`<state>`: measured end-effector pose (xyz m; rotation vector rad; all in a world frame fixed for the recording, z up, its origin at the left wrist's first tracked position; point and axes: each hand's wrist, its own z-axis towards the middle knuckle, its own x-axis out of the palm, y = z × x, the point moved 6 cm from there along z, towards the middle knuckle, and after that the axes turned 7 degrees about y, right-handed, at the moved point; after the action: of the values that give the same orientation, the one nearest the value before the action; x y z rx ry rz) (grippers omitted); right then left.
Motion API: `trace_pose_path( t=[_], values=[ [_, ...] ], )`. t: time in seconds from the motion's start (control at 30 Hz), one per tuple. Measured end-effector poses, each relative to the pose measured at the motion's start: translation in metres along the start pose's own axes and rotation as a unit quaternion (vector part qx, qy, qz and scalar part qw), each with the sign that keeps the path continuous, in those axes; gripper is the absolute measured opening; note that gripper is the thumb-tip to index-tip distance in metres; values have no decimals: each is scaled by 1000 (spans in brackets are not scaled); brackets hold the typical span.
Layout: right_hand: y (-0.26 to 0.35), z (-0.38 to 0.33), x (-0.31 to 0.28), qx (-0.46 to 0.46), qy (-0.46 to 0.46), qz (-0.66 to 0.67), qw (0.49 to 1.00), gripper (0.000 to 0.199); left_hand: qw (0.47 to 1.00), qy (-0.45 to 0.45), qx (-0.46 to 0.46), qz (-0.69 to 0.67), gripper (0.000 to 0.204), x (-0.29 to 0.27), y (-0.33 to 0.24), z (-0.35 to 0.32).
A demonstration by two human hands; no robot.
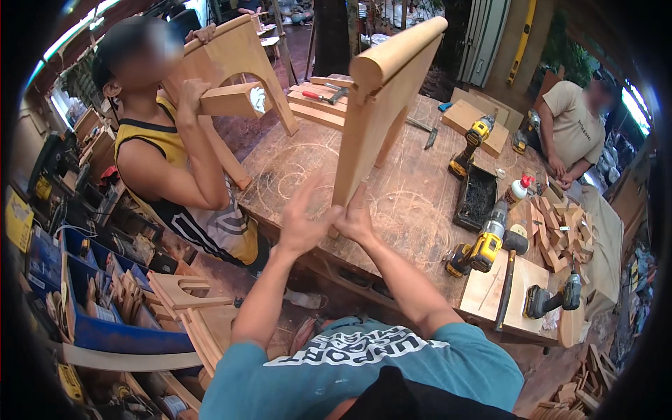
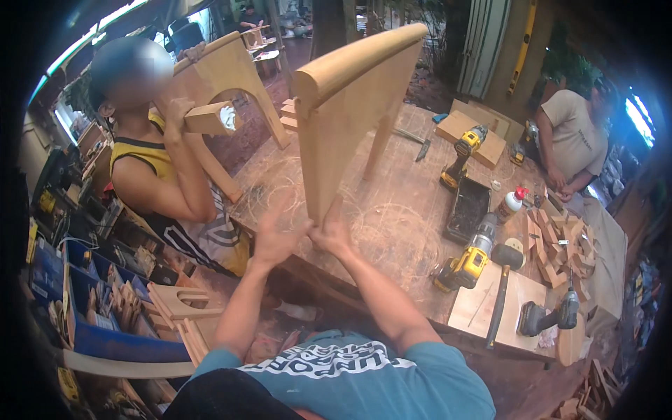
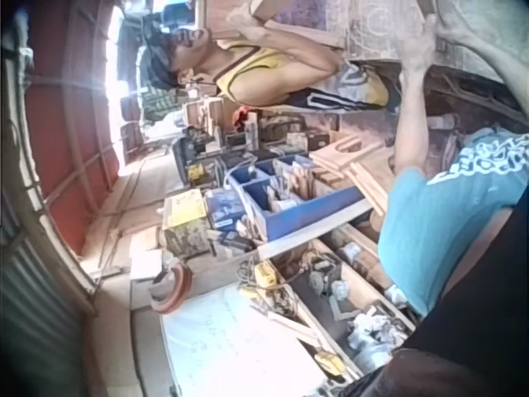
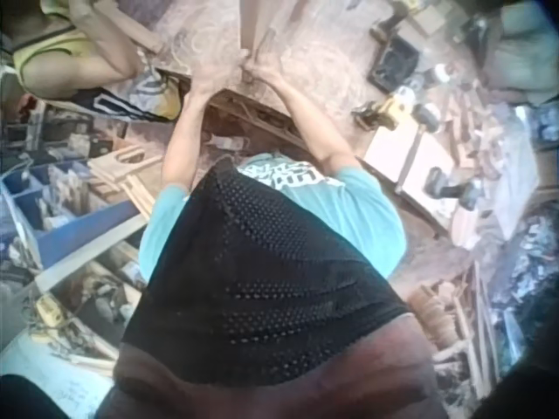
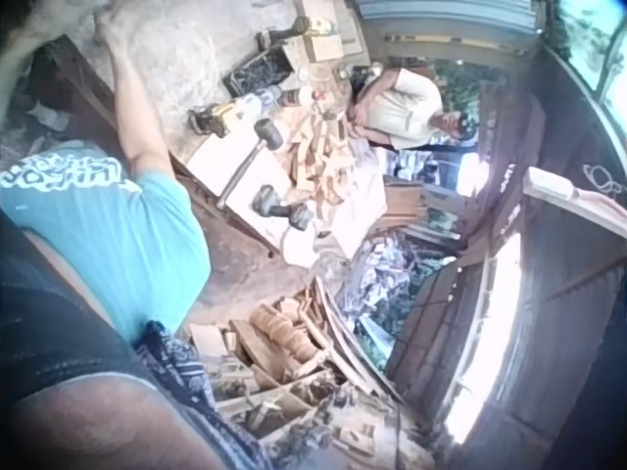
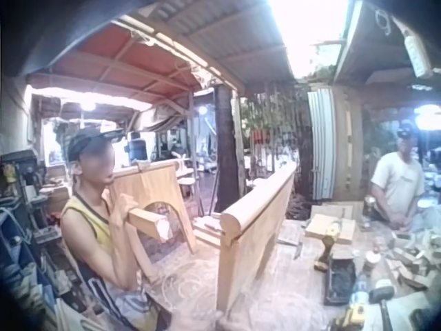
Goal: The person drills holes into a wooden board using a power drill, applies wood glue onto wooden components, fits wooden pieces together to assemble a stool, and drills additional holes into another wooden panel with the drill.
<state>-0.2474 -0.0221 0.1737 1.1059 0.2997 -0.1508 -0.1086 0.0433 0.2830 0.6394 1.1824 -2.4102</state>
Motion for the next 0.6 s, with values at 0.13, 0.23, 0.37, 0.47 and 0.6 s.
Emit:
trace_pose_path(
  t=[0.13,0.23,0.37,0.47,0.6],
  values=[
    [31,7,-1,-3,13,-68,998,78,987,-43,-51,-147,75,-25,3,-1],
    [16,14,0,12,16,-49,999,82,996,-3,-16,-89,75,-12,-9,9],
    [26,13,-5,-63,17,-24,998,82,998,33,-4,-60,69,-11,-20,12],
    [34,8,0,-48,-2,-14,999,79,999,-20,4,-40,60,-36,-19,6],
    [35,7,0,25,11,23,999,69,962,-127,204,128,48,-111,-67,22]
  ],
)
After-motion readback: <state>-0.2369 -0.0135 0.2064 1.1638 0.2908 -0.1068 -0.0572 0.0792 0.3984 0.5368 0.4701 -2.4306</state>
